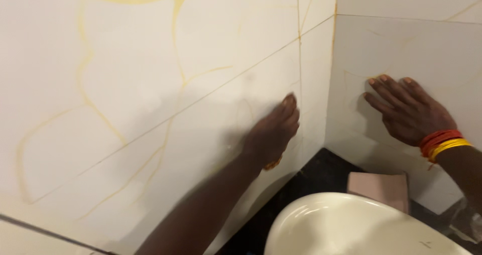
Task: The person wipes the tiled wall above a bathroom sink using a patterned cloth. They repeatedly rub the wall surface in circular and vertical motions, focusing on the area around the sink and a wall-mounted soap dispenser.
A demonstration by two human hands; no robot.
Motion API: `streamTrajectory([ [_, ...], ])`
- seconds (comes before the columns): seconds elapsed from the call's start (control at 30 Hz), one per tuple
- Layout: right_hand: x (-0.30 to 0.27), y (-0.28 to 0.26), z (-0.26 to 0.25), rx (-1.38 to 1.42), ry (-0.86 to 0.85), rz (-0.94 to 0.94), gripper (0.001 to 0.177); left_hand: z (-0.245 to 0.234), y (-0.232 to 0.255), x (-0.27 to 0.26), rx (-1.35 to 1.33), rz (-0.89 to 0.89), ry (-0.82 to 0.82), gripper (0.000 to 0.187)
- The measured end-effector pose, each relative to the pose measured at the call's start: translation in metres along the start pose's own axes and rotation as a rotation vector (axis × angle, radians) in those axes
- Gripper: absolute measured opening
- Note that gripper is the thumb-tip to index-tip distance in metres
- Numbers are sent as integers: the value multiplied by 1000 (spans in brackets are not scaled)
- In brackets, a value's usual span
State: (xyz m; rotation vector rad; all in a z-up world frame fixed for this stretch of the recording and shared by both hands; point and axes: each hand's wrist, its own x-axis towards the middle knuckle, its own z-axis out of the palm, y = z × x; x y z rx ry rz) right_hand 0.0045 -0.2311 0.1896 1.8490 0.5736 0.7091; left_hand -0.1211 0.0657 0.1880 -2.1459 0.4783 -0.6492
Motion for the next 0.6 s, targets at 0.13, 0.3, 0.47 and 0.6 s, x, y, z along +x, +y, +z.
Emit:
streamTrajectory([
  [0.13,7,-2,9,90,-42,-5,65,40,51,-31,-682,-225,271,43],
  [0.3,9,-14,31,41,84,-5,64,65,87,-76,-598,-124,180,34],
  [0.47,20,-28,60,11,72,-23,69,50,80,-98,-390,19,19,24],
  [0.6,30,-47,83,257,140,69,67,38,66,-103,-254,101,37,19],
])
